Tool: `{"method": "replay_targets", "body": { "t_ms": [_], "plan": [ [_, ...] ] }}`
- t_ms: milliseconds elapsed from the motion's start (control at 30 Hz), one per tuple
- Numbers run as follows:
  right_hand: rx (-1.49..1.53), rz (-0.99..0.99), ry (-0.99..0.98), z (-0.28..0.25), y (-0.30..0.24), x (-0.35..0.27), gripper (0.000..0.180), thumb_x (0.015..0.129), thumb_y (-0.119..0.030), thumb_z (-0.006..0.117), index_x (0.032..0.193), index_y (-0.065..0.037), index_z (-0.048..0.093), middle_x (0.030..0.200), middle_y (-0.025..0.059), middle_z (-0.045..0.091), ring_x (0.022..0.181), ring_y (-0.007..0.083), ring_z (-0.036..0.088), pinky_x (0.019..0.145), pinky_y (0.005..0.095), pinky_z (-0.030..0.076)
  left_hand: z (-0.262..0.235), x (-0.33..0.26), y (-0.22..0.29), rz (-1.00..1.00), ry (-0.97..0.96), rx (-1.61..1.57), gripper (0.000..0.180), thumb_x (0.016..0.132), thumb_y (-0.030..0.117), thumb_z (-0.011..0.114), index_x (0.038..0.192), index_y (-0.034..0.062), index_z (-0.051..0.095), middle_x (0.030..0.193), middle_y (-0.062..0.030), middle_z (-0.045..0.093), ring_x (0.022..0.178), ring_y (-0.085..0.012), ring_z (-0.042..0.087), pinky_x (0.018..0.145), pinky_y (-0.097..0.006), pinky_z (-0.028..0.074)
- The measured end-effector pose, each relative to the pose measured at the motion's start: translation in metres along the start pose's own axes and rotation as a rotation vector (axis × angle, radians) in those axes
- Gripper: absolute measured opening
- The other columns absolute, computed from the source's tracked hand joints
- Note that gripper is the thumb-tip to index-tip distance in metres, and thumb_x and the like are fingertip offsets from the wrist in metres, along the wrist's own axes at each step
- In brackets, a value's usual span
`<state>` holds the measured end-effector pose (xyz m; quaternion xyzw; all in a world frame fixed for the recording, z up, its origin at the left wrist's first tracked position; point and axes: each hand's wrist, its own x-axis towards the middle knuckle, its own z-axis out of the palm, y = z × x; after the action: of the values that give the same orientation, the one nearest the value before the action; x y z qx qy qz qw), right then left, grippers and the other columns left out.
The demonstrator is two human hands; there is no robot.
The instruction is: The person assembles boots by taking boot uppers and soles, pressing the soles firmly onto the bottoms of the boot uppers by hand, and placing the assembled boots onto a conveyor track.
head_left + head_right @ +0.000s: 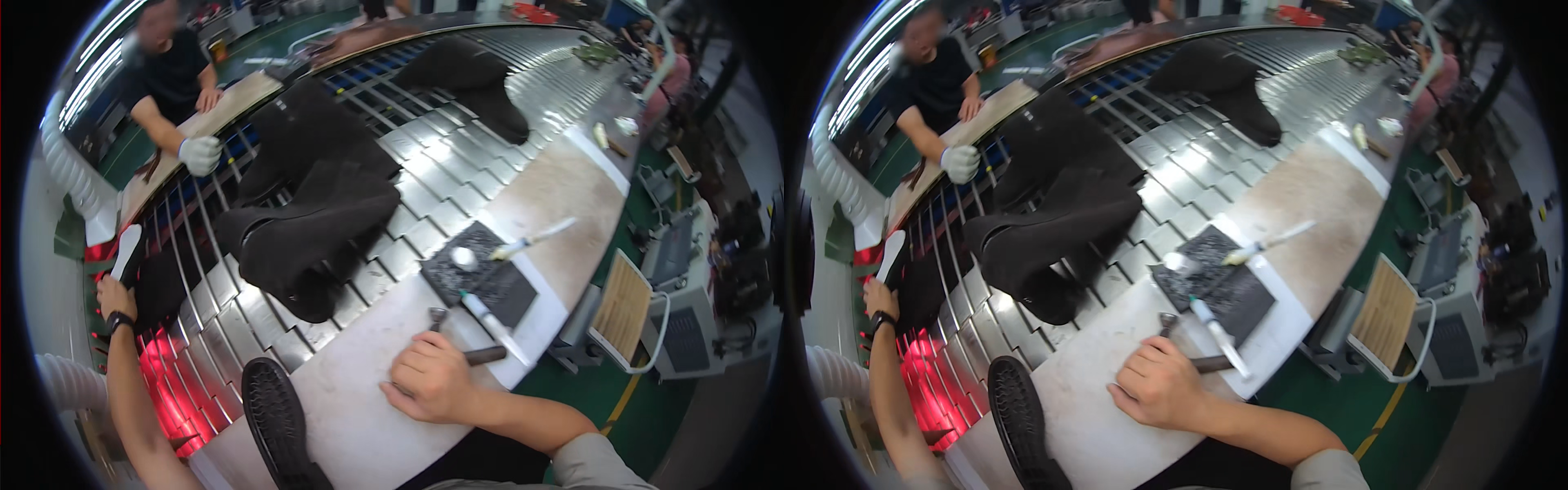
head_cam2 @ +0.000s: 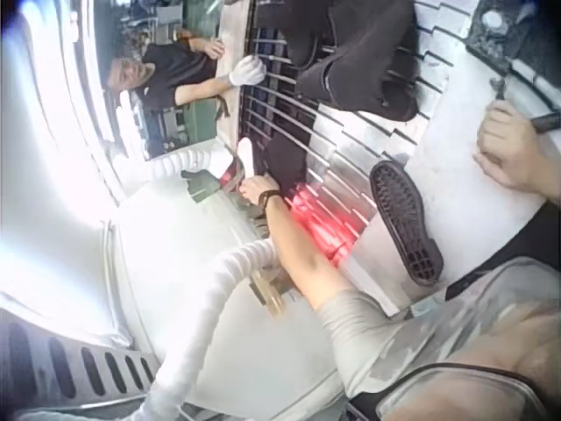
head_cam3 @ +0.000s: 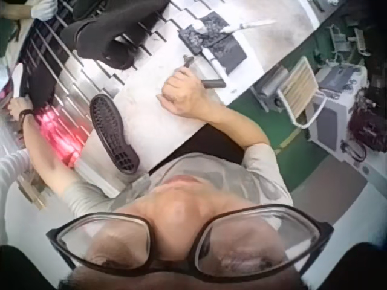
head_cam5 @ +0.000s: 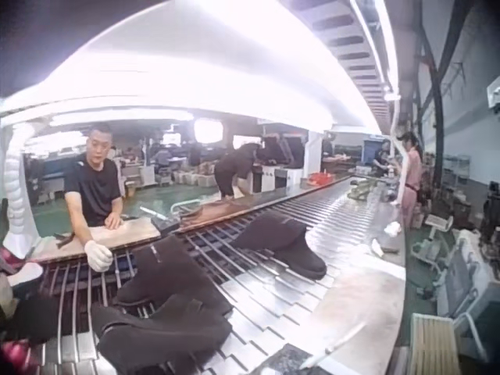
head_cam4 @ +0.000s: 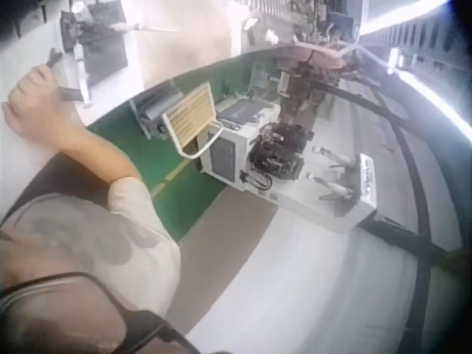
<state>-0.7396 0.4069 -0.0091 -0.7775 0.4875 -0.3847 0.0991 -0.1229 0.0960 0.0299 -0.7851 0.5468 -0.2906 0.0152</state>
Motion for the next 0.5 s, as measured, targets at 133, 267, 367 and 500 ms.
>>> {"method": "replay_targets", "body": {
  "t_ms": [133,267,367,500],
  "plan": [
    [0.028,-0.031,0.083,0.006,0.0,-0.007,0.018,0.086,-0.017,0.082,0.08,-0.009,0.067,0.085,0.0071,0.069,0.088,0.0275,0.068,0.097,0.045,0.053,-0.052,-0.025,0.013,-0.22,0.023,-0.258,0.066,0.097,0.041,0.081,0.135,-0.0038,0.051,0.135,-0.0333,0.062,0.118,-0.0559,0.067,0.1,-0.06,0.056],
    [0.111,-0.077,0.208,-0.002,-0.008,-0.021,0.016,0.087,-0.015,0.081,0.084,-0.008,0.067,0.091,0.0085,0.07,0.092,0.0289,0.068,0.096,0.0456,0.053,-0.115,-0.071,0.032,-0.247,0.242,-0.607,0.082,0.098,0.057,0.075,0.142,-0.0097,0.055,0.139,-0.0361,0.062,0.127,-0.0543,0.061,0.11,-0.056,0.049],
    [0.298,-0.153,0.135,-0.017,-0.045,-0.056,0.014,0.089,-0.012,0.079,0.089,-0.006,0.067,0.1,0.0106,0.071,0.096,0.0311,0.068,0.091,0.0458,0.053,-0.162,-0.131,0.04,-0.235,0.44,-0.773,0.082,0.1,0.051,0.077,0.148,-0.0117,0.053,0.141,-0.0316,0.064,0.13,-0.046,0.062,0.112,-0.049,0.047],
    [0.474,-0.127,-0.109,-0.033,-0.087,-0.108,0.012,0.094,-0.013,0.076,0.093,-0.004,0.068,0.103,0.0104,0.072,0.099,0.0323,0.068,0.089,0.0434,0.055,-0.286,-0.261,0.058,-0.173,0.511,-1.262,0.071,0.106,0.045,0.073,0.147,-0.0108,0.056,0.143,-0.022,0.066,0.127,-0.0325,0.065,0.111,-0.045,0.049]
  ]
}}
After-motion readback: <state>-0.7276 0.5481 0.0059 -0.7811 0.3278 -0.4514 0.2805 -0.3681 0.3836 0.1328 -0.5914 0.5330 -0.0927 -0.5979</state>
